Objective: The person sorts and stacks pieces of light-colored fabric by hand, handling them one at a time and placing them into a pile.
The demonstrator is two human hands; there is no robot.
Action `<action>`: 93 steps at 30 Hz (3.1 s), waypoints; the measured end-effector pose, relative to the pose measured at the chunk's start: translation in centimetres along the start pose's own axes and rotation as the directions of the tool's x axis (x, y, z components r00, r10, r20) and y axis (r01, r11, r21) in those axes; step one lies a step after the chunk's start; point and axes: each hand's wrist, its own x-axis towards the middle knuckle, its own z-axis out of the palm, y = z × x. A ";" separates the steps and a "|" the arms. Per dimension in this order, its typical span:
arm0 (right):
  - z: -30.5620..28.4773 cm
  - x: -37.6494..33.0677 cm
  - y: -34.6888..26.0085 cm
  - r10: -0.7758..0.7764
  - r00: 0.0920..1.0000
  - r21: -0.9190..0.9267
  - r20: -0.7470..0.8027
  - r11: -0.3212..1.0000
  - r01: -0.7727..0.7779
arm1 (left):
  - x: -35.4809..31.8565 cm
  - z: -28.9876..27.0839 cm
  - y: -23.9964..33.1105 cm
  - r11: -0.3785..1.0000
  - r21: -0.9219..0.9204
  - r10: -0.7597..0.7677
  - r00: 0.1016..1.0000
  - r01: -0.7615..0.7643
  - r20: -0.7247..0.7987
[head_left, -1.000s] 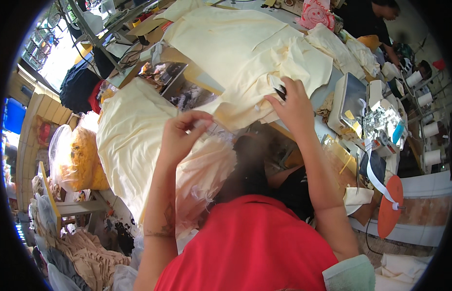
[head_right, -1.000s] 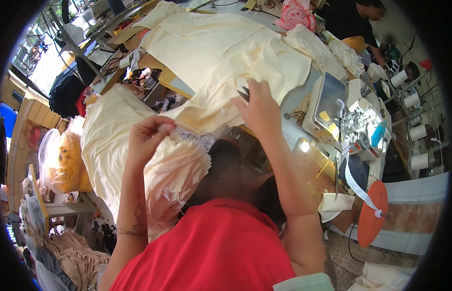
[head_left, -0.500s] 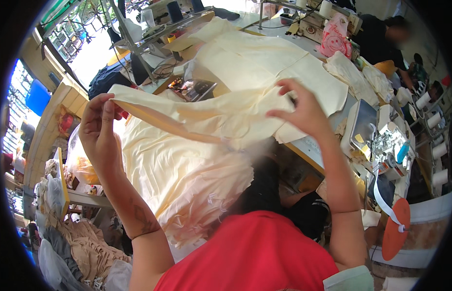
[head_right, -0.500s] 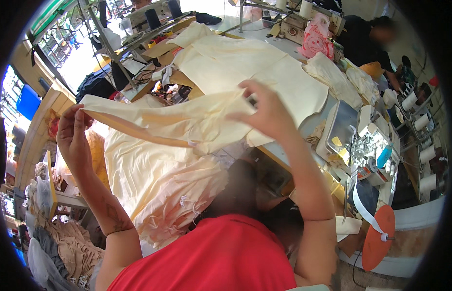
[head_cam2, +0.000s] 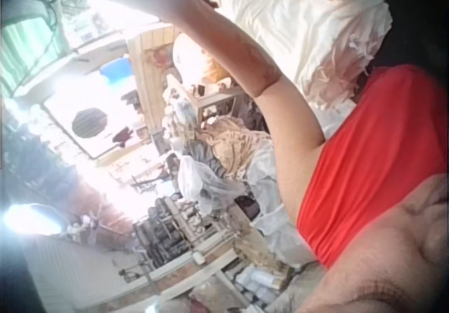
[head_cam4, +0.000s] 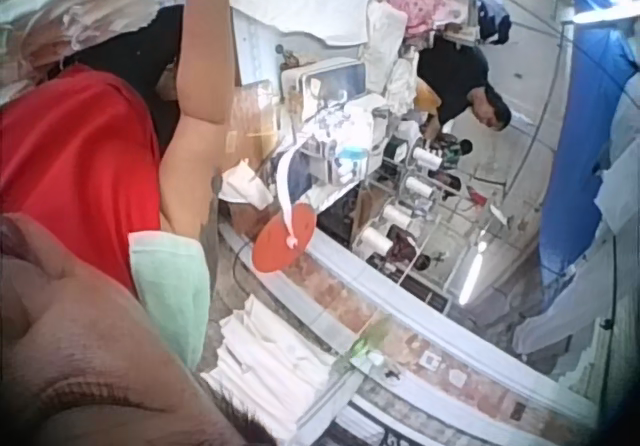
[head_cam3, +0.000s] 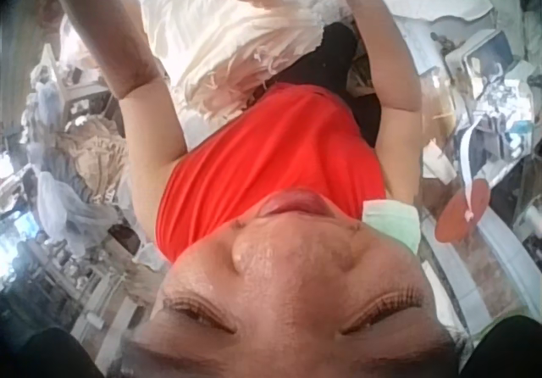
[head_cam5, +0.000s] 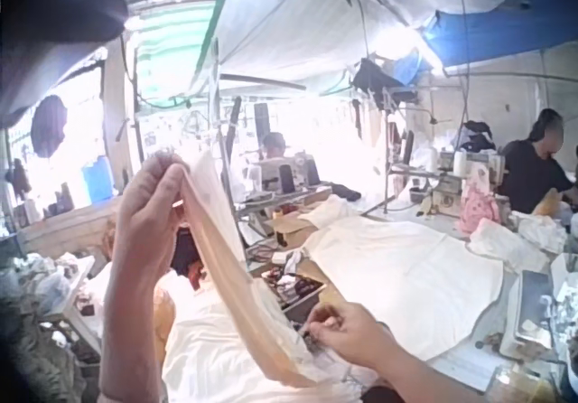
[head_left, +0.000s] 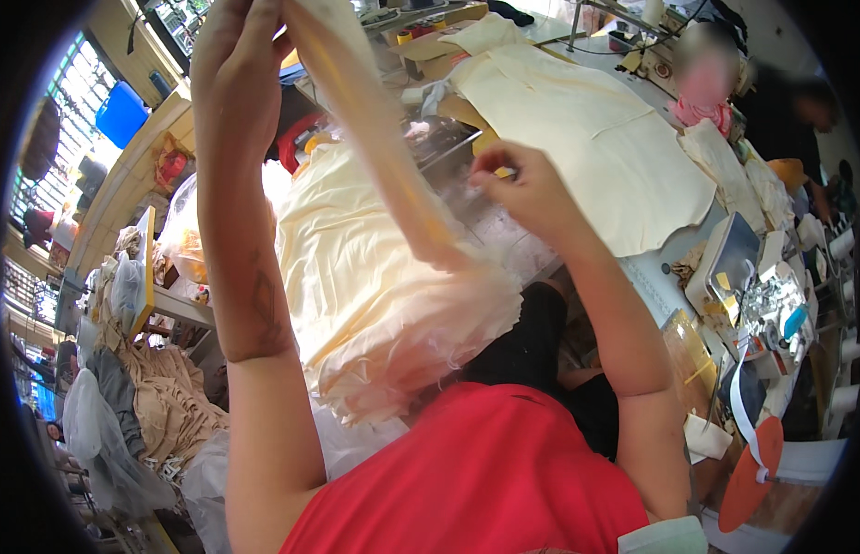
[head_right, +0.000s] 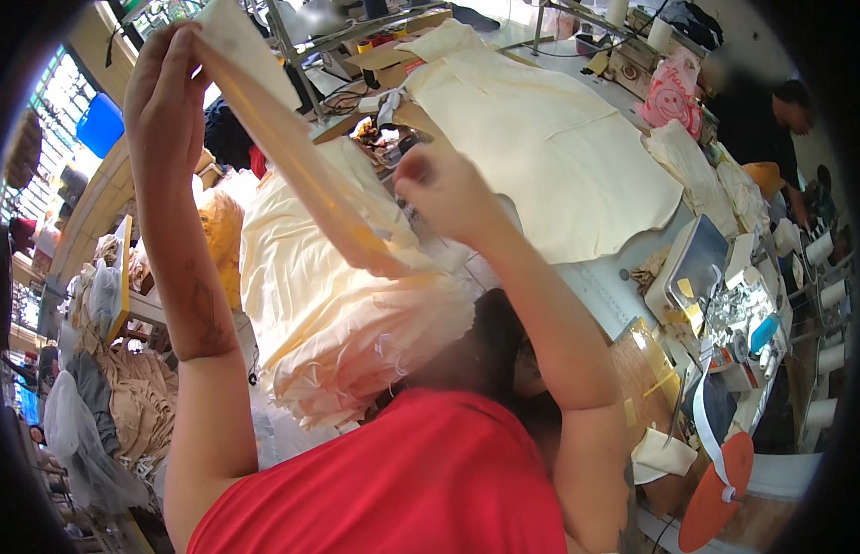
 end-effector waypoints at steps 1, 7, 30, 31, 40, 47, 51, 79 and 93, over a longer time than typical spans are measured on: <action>-0.2 0.2 -1.5 -0.002 1.000 0.087 0.011 0.996 0.001 | 0.6 -0.7 0.4 0.999 0.015 0.032 0.999 -0.032 0.000; -1.1 0.6 -4.6 0.136 0.986 -0.011 0.100 0.991 -0.136 | 3.4 6.5 5.4 0.983 -0.073 0.178 0.979 -0.171 0.095; -14.1 8.5 -10.7 -0.595 0.618 -0.677 -0.515 0.724 0.134 | 11.5 -12.3 -12.9 0.959 0.270 0.086 0.996 -0.083 0.001; -14.0 9.0 -10.9 -0.625 0.609 -0.645 -0.488 0.728 0.231 | 11.1 -13.6 -11.3 0.934 0.324 0.198 0.973 -0.150 -0.122; -1.6 -0.2 -8.4 -0.324 0.879 -0.066 -0.350 0.944 0.322 | -14.9 -21.6 12.9 0.494 0.869 0.520 0.803 -0.004 -0.291; 2.8 -8.5 6.8 0.107 0.994 -0.156 0.000 0.982 -0.106 | -26.8 -15.3 8.4 -0.018 0.618 -0.885 0.275 0.786 -0.375; 3.1 -12.0 8.7 0.136 0.986 -0.186 0.097 0.976 -0.116 | -27.9 -11.4 2.0 -0.039 0.919 -0.820 0.513 0.392 -0.254; -18.1 -34.1 4.1 -0.003 0.410 -0.402 -0.912 0.208 -0.892 | -40.4 6.7 -19.9 0.586 0.780 -0.729 0.564 0.220 0.388; -12.7 -33.6 0.6 -0.080 0.785 -0.706 -0.615 0.499 -0.503 | -39.3 14.5 -10.3 0.366 0.930 -0.706 0.662 0.036 0.252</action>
